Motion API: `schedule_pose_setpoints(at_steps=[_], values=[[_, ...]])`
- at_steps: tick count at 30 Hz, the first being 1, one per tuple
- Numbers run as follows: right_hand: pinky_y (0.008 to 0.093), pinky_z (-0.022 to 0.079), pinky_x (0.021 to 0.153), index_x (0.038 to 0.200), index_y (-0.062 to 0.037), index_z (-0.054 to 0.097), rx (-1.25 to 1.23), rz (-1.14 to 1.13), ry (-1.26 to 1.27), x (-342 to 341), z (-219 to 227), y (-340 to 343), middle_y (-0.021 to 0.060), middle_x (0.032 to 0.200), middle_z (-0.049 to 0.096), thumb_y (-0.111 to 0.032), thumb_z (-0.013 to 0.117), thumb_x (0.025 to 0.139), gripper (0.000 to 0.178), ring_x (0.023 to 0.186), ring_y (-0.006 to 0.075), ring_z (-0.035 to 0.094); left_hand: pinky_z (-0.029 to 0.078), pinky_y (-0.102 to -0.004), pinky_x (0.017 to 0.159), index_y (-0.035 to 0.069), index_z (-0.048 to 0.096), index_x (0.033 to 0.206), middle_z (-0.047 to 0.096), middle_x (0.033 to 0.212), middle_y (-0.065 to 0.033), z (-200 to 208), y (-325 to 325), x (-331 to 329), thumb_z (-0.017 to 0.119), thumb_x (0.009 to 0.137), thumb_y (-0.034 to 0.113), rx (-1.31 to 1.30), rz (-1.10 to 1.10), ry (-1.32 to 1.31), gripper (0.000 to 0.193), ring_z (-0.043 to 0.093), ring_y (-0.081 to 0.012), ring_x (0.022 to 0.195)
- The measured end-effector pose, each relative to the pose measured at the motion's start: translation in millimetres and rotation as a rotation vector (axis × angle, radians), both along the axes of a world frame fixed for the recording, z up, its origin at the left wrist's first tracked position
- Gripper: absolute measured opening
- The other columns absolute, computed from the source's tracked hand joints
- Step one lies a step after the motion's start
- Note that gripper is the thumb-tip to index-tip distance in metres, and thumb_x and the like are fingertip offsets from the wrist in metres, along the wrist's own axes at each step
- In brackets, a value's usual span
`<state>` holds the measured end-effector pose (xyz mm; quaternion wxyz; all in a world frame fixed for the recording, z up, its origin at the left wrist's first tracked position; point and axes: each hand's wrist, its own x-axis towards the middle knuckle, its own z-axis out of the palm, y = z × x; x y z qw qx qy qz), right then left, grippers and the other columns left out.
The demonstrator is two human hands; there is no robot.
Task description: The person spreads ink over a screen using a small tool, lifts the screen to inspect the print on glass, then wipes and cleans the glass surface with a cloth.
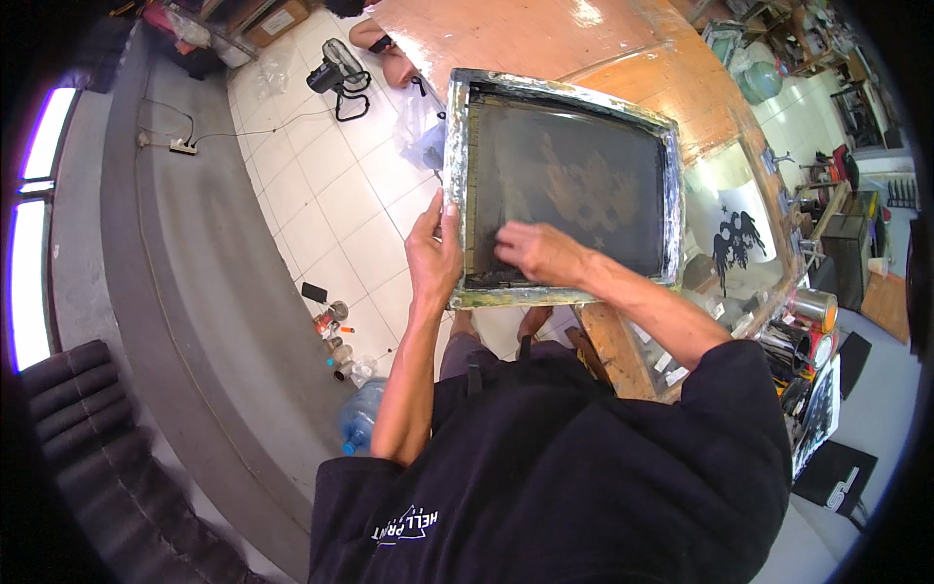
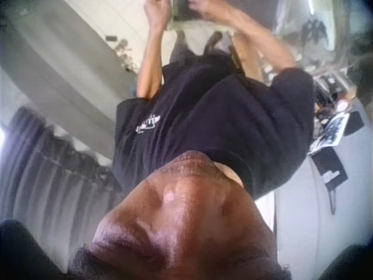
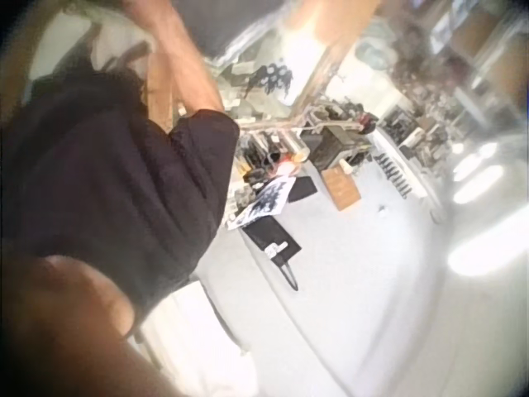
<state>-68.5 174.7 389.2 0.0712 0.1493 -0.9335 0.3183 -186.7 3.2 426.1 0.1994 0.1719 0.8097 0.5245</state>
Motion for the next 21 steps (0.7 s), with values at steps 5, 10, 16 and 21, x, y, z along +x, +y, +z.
schedule_pose_setpoints(at_steps=[5,10,16,21], values=[[0.0444,0.054,0.076,0.088,0.0011,0.066,0.1,-0.465,0.202,-89,-7,82,0.0182,0.094,0.058,0.001,0.058,0.08,0.011,0.089,0.0368,0.061,0.046,-0.0359,0.102,-0.006,0.054,0.138,0.064,0.129,-0.0244,9,1,1,0.056,0.104,0.027,-0.006,-0.015,0.019,0.048,0.061,-0.0251,0.119],[0.047,0.053,0.082,0.099,0.0015,0.07,-0.151,-0.32,0.22,-78,0,51,0.0209,0.098,0.06,0.001,0.063,0.078,0.023,0.095,0.0395,0.061,0.047,-0.0351,0.091,-0.005,0.057,0.137,0.065,0.112,-0.0214,15,2,-1,0.058,0.103,0.025,-0.076,0.002,0.109,0.045,0.06,-0.0222,0.104],[0.0421,0.054,0.075,0.094,-0.0003,0.07,-0.281,0.105,-0.03,10,-1,-15,0.0156,0.092,0.058,0.006,0.068,0.068,0.026,0.091,0.0339,0.062,0.047,-0.0327,0.069,0.0,0.06,0.136,0.062,0.081,-0.0131,-9,0,-1,0.059,0.101,0.023,-0.043,0.038,0.172,0.042,0.055,-0.0152,0.072],[0.0428,0.052,0.07,0.088,-0.001,0.065,-0.053,-0.378,0.18,-50,-10,41,0.0166,0.086,0.055,0.004,0.064,0.075,0.014,0.083,0.0338,0.06,0.046,-0.0313,0.068,0.001,0.06,0.136,0.061,0.081,-0.0109,3,1,-1,0.058,0.102,0.025,-0.04,0.027,0.164,0.042,0.052,-0.0139,0.072]])
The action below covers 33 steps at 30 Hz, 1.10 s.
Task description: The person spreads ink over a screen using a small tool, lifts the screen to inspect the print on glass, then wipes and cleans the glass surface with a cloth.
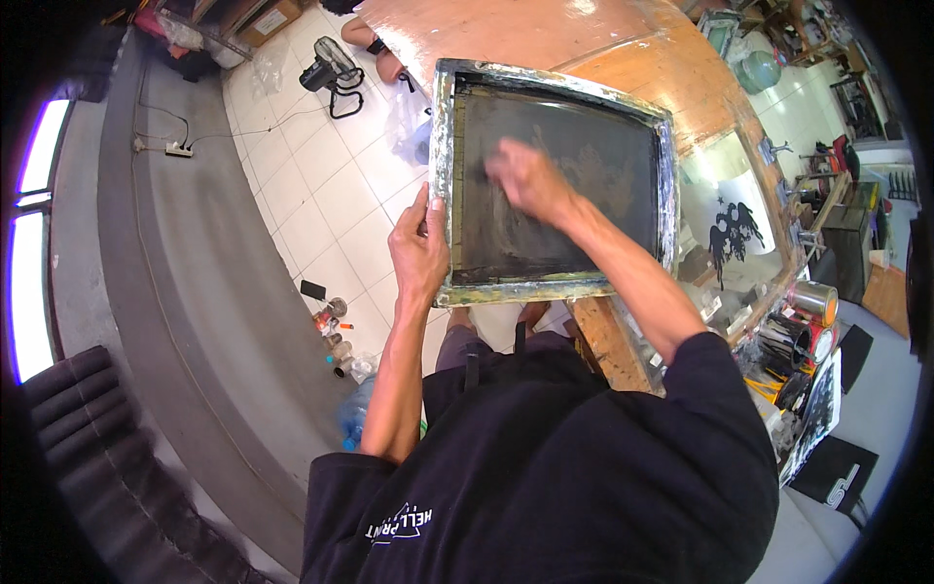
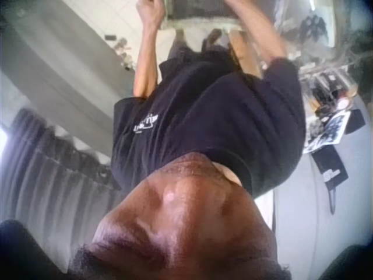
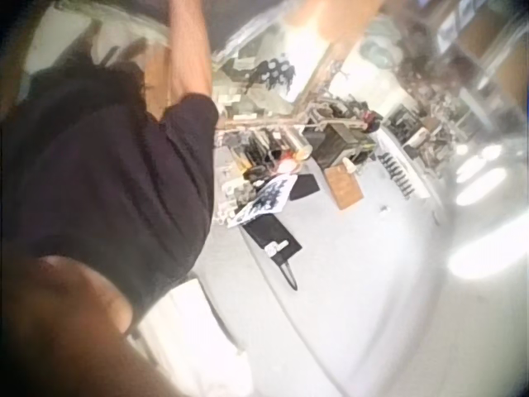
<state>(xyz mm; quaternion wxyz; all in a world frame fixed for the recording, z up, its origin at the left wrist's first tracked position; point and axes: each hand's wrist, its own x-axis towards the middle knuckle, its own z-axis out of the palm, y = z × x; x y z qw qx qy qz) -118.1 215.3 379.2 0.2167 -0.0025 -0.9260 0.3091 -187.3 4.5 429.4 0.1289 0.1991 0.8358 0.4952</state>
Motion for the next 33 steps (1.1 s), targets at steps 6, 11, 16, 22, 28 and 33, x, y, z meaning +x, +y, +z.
schedule_pose_setpoints(at_steps=[6,11,16,22,28,33], values=[[0.0425,0.051,0.068,0.087,-0.0024,0.067,-0.136,0.407,0.012,30,-4,-44,0.0147,0.084,0.052,0.001,0.064,0.077,0.011,0.081,0.0319,0.059,0.047,-0.0311,0.069,0.0,0.059,0.137,0.064,0.087,-0.0102,-2,-3,1,0.059,0.102,0.025,-0.029,0.012,-0.018,0.043,0.053,-0.0132,0.074],[0.0435,0.051,0.066,0.091,-0.0032,0.069,-0.03,0.044,-0.066,54,-10,-7,0.0139,0.085,0.053,0.002,0.065,0.079,0.014,0.08,0.0321,0.061,0.048,-0.0303,0.072,-0.002,0.058,0.137,0.068,0.095,-0.0127,-7,-1,5,0.059,0.102,0.025,0.055,0.01,0.023,0.044,0.057,-0.0135,0.079],[0.043,0.052,0.065,0.094,-0.003,0.069,-0.112,0.004,0.007,50,-9,-34,0.0142,0.085,0.055,0.004,0.065,0.079,0.017,0.079,0.0325,0.061,0.049,-0.0296,0.075,-0.002,0.057,0.138,0.07,0.098,-0.0136,-5,-4,5,0.058,0.102,0.023,-0.003,0.01,-0.055,0.044,0.059,-0.0138,0.082],[0.042,0.053,0.069,0.092,-0.0015,0.071,0.017,-0.262,0.013,8,-14,13,0.0162,0.084,0.058,-0.004,0.067,0.081,0.012,0.077,0.0353,0.063,0.045,-0.0311,0.067,-0.003,0.056,0.138,0.061,0.082,-0.0101,6,-6,7,0.057,0.102,0.022,-0.022,-0.002,-0.057,0.044,0.051,-0.0132,0.072],[0.0491,0.05,0.067,0.077,0.0005,0.064,-0.241,-0.603,0.305,-89,-11,1,0.018,0.079,0.06,-0.003,0.063,0.079,0.004,0.07,0.0388,0.058,0.045,-0.035,0.065,-0.008,0.054,0.137,0.057,0.076,-0.0144,15,-2,7,0.055,0.102,0.019,-0.119,-0.115,0.094,0.044,0.053,-0.0189,0.07],[0.0452,0.051,0.068,0.084,-0.0004,0.071,-0.256,-0.368,0.14,-51,-7,-23,0.017,0.08,0.064,-0.002,0.066,0.08,0.006,0.072,0.0378,0.063,0.049,-0.0392,0.071,-0.009,0.054,0.136,0.063,0.087,-0.0207,0,-10,9,0.055,0.102,0.019,-0.086,-0.1,0.102,0.044,0.06,-0.0261,0.077]])
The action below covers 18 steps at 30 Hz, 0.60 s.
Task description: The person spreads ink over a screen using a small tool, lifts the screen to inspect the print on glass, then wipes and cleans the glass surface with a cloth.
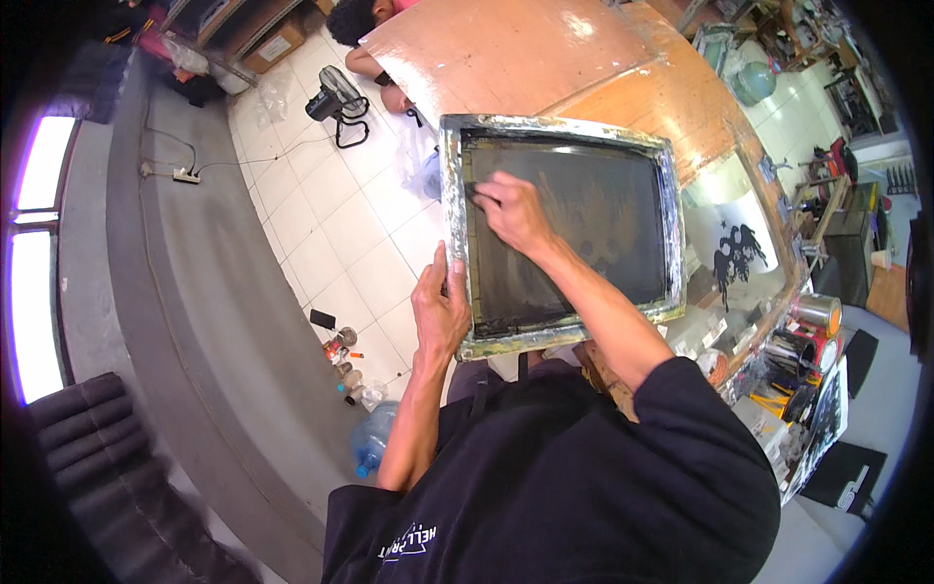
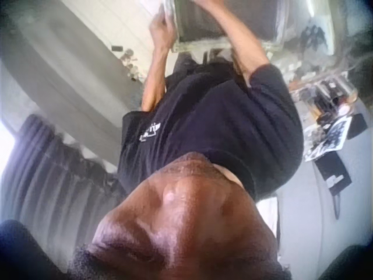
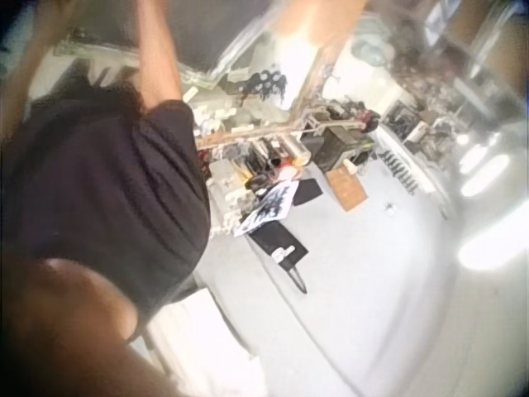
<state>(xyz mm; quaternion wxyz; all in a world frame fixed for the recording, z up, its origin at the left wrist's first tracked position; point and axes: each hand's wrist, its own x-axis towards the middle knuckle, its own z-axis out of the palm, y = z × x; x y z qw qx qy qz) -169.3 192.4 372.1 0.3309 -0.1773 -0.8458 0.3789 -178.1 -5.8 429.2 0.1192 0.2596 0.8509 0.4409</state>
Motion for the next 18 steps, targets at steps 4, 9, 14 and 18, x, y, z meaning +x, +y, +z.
schedule_pose_setpoints(at_steps=[4,9,14,18], values=[[0.0461,0.052,0.074,0.09,0.0014,0.073,0.0,-0.392,-0.038,-12,-2,36,0.0195,0.087,0.069,-0.005,0.068,0.081,0.012,0.08,0.0389,0.067,0.051,-0.0371,0.089,-0.008,0.044,0.145,0.067,0.114,-0.0263,9,-1,4,0.051,0.104,0.017,-0.028,-0.063,-0.016,0.049,0.066,-0.0283,0.098],[0.0404,0.054,0.08,0.095,0.0036,0.075,-0.472,-0.545,0.014,-63,25,6,0.0242,0.089,0.073,-0.013,0.074,0.08,0.022,0.085,0.0362,0.073,0.051,-0.0398,0.083,-0.009,0.041,0.147,0.066,0.101,-0.0272,19,1,-5,0.048,0.104,0.016,-0.076,-0.145,-0.001,0.05,0.066,-0.0321,0.089],[0.0411,0.053,0.084,0.096,0.0017,0.076,-0.419,-0.305,0.008,-71,11,10,0.0258,0.097,0.072,-0.011,0.072,0.078,0.022,0.096,0.0364,0.071,0.051,-0.0404,0.08,-0.008,0.041,0.147,0.066,0.095,-0.0254,23,0,-8,0.049,0.104,0.017,-0.084,-0.155,-0.016,0.05,0.065,-0.0299,0.084],[0.0408,0.053,0.082,0.093,0.0,0.075,-0.317,0.073,-0.141,-10,15,-3,0.0202,0.093,0.072,-0.009,0.07,0.079,0.017,0.089,0.0349,0.07,0.051,-0.0404,0.081,-0.007,0.043,0.147,0.067,0.097,-0.0243,22,0,-9,0.048,0.105,0.017,-0.104,-0.11,-0.069,0.048,0.065,-0.0284,0.085]])
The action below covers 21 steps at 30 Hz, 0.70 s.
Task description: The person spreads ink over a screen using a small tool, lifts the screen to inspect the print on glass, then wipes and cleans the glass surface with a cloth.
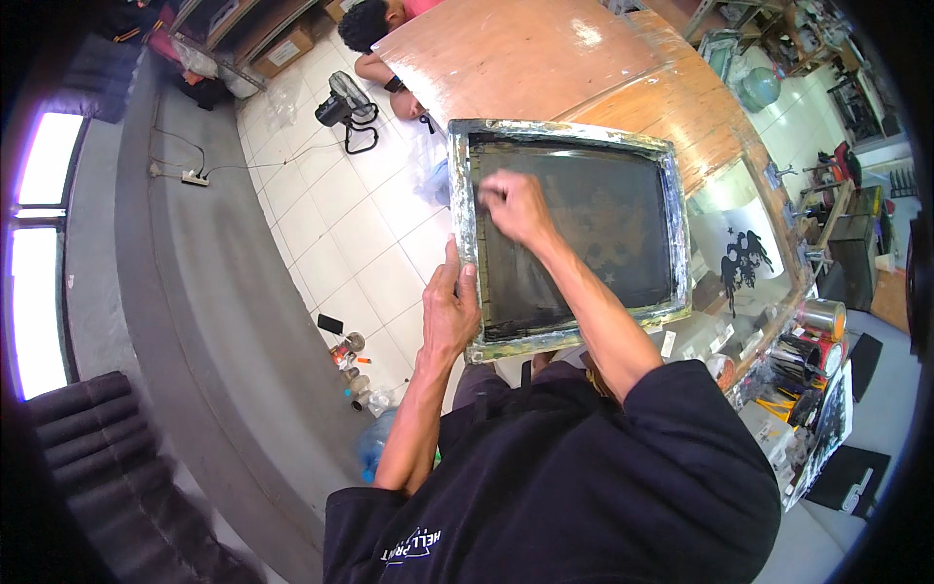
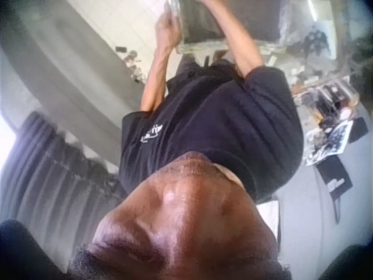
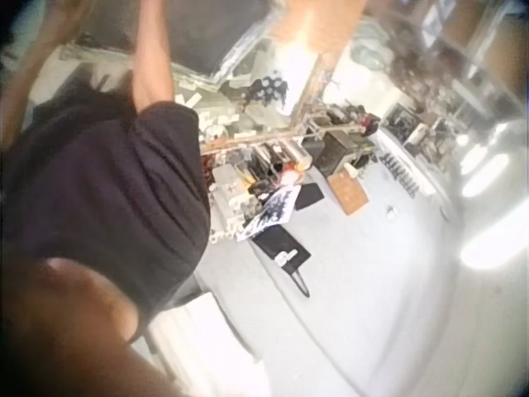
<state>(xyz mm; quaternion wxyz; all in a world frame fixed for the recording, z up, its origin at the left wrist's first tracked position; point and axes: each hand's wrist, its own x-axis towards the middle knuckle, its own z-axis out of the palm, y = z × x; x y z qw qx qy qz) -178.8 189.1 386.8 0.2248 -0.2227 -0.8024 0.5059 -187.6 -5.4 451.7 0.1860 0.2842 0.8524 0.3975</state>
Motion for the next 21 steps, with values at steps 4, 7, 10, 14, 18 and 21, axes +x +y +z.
schedule_pose_setpoints(at_steps=[4,7,10,14,18,21], values=[[0.0403,0.053,0.076,0.09,-0.0011,0.074,-0.031,0.041,0.123,12,-8,-1,0.0179,0.084,0.07,-0.009,0.068,0.081,0.014,0.079,0.0341,0.068,0.05,-0.04,0.077,-0.005,0.044,0.146,0.066,0.091,-0.021,-13,-4,0,0.047,0.105,0.016,0.083,0.024,0.07,0.046,0.063,-0.0268,0.08],[0.0406,0.055,0.08,0.096,0.0001,0.075,0.033,-0.391,0.153,-41,5,37,0.0219,0.093,0.073,-0.01,0.071,0.082,0.018,0.088,0.0362,0.072,0.048,-0.0402,0.07,-0.002,0.045,0.147,0.061,0.082,-0.019,-12,1,1,0.048,0.104,0.013,0.076,0.024,0.059,0.045,0.058,-0.0274,0.072],[0.0371,0.056,0.077,0.097,0.0006,0.075,-0.012,-0.43,0.176,-58,4,12,0.0217,0.09,0.073,-0.012,0.072,0.082,0.02,0.082,0.0313,0.074,0.046,-0.0347,0.071,-0.003,0.044,0.147,0.06,0.083,-0.0144,-6,2,-2,0.046,0.105,0.014,0.018,0.005,0.027,0.046,0.055,-0.0207,0.074],[0.0397,0.055,0.074,0.095,0.0021,0.075,-0.216,-0.131,0.016,-8,3,-16,0.0236,0.087,0.072,-0.012,0.071,0.081,0.02,0.079,0.0331,0.073,0.043,-0.0262,0.07,-0.003,0.043,0.148,0.057,0.086,-0.0056,-19,0,-5,0.045,0.106,0.018,0.107,0.04,0.057,0.047,0.047,-0.011,0.075],[0.0391,0.048,0.06,0.084,0.0015,0.07,-0.203,0.039,-0.154,64,12,-77,0.0206,0.068,0.064,-0.008,0.068,0.08,0.01,0.059,0.0194,0.061,0.045,-0.0308,0.069,-0.001,0.046,0.147,0.061,0.088,-0.0096,-21,8,-10,0.047,0.105,0.017,0.111,0.096,0.031,0.045,0.051,-0.0127,0.075],[0.0405,0.048,0.061,0.085,0.0022,0.069,-0.229,0.104,-0.148,92,22,-102,0.0227,0.069,0.063,-0.007,0.068,0.079,0.011,0.058,0.0214,0.06,0.04,-0.0289,0.061,0.003,0.049,0.146,0.056,0.08,-0.0037,-24,9,-10,0.048,0.105,0.017,0.162,0.135,0.029,0.044,0.044,-0.0099,0.068]])
